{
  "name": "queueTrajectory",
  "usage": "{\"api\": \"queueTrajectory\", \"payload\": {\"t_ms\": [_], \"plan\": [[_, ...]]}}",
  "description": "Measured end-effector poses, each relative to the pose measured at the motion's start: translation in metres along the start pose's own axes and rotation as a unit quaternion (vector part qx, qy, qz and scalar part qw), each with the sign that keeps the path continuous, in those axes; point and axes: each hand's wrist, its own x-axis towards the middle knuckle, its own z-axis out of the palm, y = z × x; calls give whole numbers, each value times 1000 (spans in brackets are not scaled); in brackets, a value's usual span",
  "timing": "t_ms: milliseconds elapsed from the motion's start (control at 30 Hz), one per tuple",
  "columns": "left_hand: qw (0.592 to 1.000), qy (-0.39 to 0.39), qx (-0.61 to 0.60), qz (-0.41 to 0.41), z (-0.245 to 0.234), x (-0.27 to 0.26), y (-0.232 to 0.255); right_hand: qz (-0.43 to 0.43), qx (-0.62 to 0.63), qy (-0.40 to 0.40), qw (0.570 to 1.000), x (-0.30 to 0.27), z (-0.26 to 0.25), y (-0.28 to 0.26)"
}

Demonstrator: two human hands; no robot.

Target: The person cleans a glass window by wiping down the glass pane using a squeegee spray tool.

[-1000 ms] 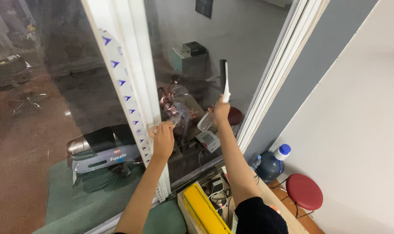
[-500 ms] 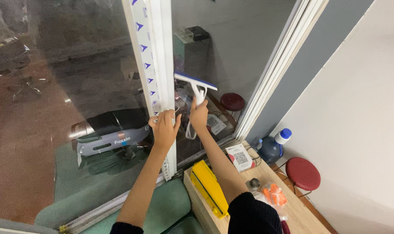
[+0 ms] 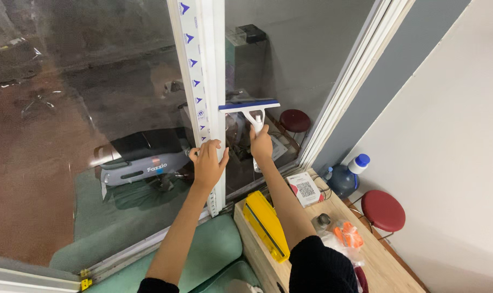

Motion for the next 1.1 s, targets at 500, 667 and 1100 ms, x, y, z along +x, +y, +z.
{"api": "queueTrajectory", "payload": {"t_ms": [500,667,1100], "plan": [[1000,6,-19,-21,12,21,5,-58,327,-9,943,93,-93,-69],[999,21,-18,-18,19,42,4,-178,193,77,962,114,-82,-68],[998,7,-18,-52,57,26,13,-102,185,43,977,66,-10,10]]}}
